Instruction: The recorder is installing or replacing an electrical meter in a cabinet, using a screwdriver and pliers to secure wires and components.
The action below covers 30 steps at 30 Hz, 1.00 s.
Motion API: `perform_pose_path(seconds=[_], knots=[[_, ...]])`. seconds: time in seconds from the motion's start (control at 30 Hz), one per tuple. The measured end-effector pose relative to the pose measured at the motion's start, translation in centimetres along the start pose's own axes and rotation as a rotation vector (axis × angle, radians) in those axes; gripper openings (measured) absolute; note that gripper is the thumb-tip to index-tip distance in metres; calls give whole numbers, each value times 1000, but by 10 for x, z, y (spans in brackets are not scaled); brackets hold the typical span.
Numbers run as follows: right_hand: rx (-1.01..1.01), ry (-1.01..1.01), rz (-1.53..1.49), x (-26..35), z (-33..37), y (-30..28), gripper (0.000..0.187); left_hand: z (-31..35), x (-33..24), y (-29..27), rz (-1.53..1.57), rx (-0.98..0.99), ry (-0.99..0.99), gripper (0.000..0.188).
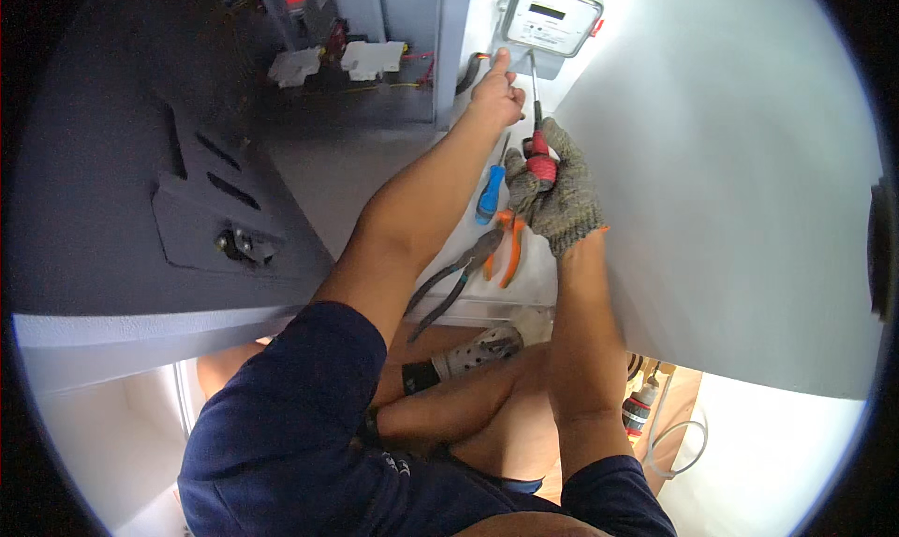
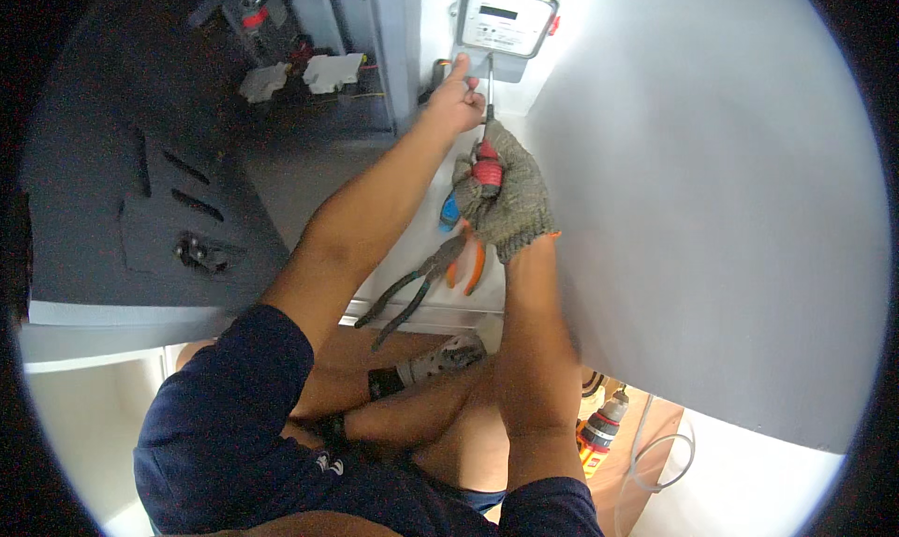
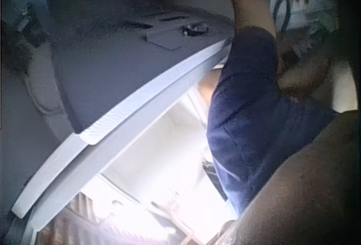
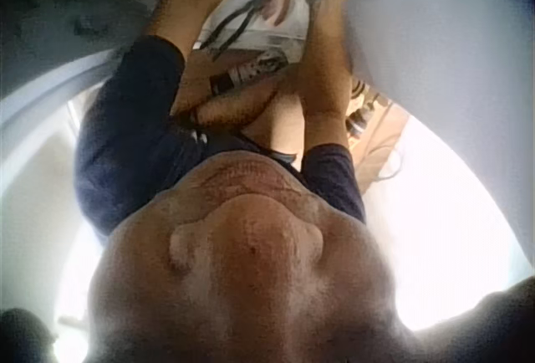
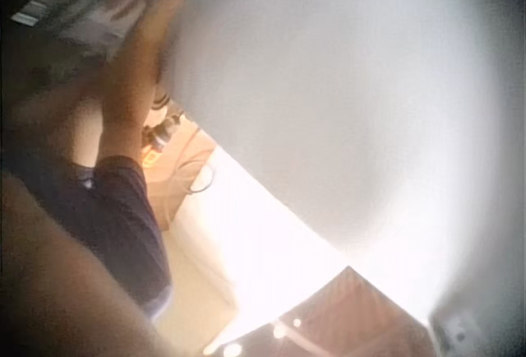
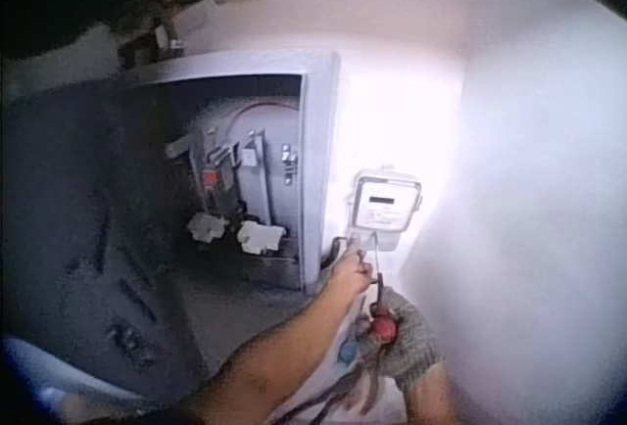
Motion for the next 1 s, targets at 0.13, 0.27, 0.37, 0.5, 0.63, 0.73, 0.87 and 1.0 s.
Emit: perform_pose_path(seconds=[0.13, 0.27, 0.37, 0.5, 0.63, 0.73, 0.87, 1.0], knots=[[-85, -12, 125, 1, 4, 0, 20, -3, 5, 3, 19, 12, -1, 42], [24, 9, 262, -5, 6, 6, 27, 2, 6, 2, 51, -35, -9, 34], [-68, 13, 100, -7, -1, -4, 31, 3, 5, 3, 56, -28, 0, 32], [4, 80, 114, -6, -9, -10, 27, 2, 6, 1, 63, -27, -26, 31], [-57, -29, 272, -5, 3, 0, 25, 0, 4, -1, 43, -33, -1, 36], [-45, 63, 230, -11, -2, -13, 20, 1, 5, 0, 49, -15, -2, 36], [70, 109, -34, -11, -12, -12, 19, 3, 5, 2, 40, -27, -9, 32], [-56, 39, 182, -8, 1, -3, 23, 5, 4, 3, 35, -25, -18, 26]])
Point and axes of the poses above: each hand's wrist, its own z-axis away from the middle knuckle, its own y-axis out of the palm, x = y × z, the point moved 9 cm from there along -z, towards the middle knuckle, and after that the axes turned 5 degrees about x, right-handed, at the moved point
